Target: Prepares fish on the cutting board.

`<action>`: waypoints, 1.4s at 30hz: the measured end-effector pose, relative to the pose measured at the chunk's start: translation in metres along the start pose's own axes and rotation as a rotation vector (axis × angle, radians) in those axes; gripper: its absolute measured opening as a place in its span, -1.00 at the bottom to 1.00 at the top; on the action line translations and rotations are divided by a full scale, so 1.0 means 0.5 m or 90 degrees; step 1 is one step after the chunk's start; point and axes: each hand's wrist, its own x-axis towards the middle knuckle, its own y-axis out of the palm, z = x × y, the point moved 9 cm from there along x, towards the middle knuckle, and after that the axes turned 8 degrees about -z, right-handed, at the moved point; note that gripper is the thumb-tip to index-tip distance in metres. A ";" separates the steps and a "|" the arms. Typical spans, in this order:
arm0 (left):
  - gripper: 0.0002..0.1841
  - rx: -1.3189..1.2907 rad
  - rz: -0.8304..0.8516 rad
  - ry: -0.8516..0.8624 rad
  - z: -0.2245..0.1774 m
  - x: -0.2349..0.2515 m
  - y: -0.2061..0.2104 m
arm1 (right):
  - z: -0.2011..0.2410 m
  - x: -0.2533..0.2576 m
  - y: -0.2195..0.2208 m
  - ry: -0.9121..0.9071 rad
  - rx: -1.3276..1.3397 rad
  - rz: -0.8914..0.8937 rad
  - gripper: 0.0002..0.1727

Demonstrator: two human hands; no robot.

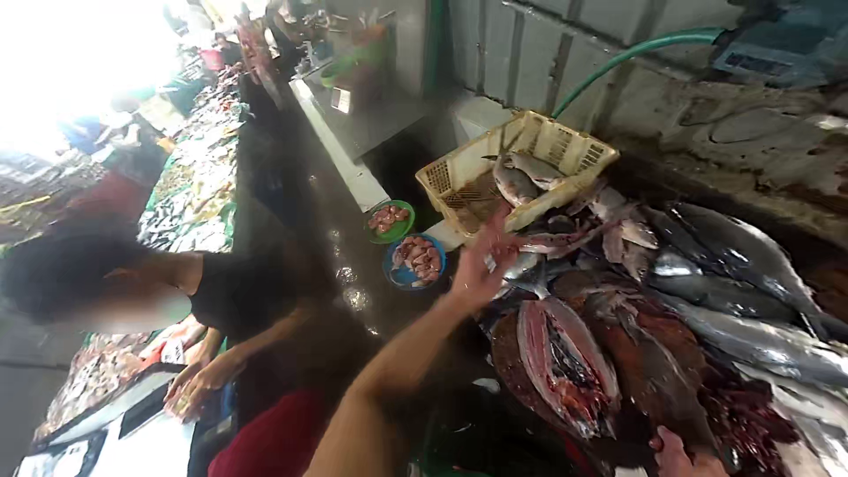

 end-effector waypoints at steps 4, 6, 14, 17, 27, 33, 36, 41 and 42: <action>-0.65 0.094 0.172 -0.054 0.159 -0.251 0.199 | 0.063 -0.035 -0.050 -0.110 -0.126 0.005 -0.30; -0.71 0.157 0.278 -0.024 0.180 -0.330 0.270 | 0.078 -0.024 -0.065 -0.090 -0.189 0.047 -0.32; -0.52 0.215 0.523 0.214 0.255 -0.502 0.416 | 0.142 0.059 -0.034 -0.120 -0.392 0.088 -0.31; -0.48 0.281 0.563 0.296 0.291 -0.540 0.441 | 0.191 0.103 -0.014 -0.171 -0.449 0.102 -0.29; -0.48 0.238 0.520 0.302 0.290 -0.539 0.436 | 0.233 0.167 0.021 -0.250 -0.558 0.149 -0.29; -0.46 0.246 0.550 0.287 0.291 -0.543 0.439 | 0.128 0.115 0.024 -0.096 -0.503 0.219 -0.28; -0.44 0.249 0.538 0.302 0.297 -0.547 0.440 | 0.085 0.078 0.017 -0.029 -0.485 0.227 -0.28; -0.44 0.253 0.545 0.302 0.297 -0.548 0.443 | 0.024 -0.005 -0.006 0.044 -0.432 0.216 -0.30; -0.44 0.257 0.546 0.301 0.298 -0.548 0.444 | 0.010 -0.022 -0.013 0.056 -0.424 0.214 -0.31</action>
